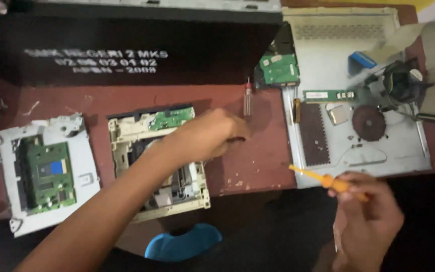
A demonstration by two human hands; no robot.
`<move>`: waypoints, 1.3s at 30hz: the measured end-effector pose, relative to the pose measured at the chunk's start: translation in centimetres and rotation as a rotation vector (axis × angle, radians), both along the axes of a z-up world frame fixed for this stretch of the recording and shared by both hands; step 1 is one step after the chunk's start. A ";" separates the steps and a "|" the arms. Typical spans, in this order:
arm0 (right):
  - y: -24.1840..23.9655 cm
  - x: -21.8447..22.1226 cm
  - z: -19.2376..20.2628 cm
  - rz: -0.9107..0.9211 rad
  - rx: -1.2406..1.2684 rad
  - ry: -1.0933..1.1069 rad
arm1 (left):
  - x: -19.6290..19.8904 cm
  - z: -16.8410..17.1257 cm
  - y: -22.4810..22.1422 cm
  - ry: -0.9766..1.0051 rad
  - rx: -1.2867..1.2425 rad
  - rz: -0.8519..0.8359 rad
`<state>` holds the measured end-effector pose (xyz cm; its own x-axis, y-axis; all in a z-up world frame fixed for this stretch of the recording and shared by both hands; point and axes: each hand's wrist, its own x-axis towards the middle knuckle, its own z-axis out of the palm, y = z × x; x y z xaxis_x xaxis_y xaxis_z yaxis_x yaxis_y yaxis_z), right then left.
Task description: The person uses a screwdriver to remove screws from a CD/DVD drive, removes the top metal plate, and inspects the internal assembly.
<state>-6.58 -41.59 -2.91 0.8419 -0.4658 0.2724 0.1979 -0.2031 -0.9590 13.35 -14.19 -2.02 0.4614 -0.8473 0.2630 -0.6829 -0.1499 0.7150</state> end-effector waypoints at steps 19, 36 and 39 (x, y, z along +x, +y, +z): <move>-0.2 -0.3 -2.4 0.046 0.016 0.058 | 1.3 -0.3 -1.2 0.017 0.248 -0.003; 0.3 -0.8 -2.5 -0.053 0.058 0.036 | 1.4 1.0 -0.3 -0.064 0.322 0.032; 1.0 -1.0 -2.4 -0.094 0.050 0.008 | -0.1 2.6 3.4 -0.080 0.100 0.192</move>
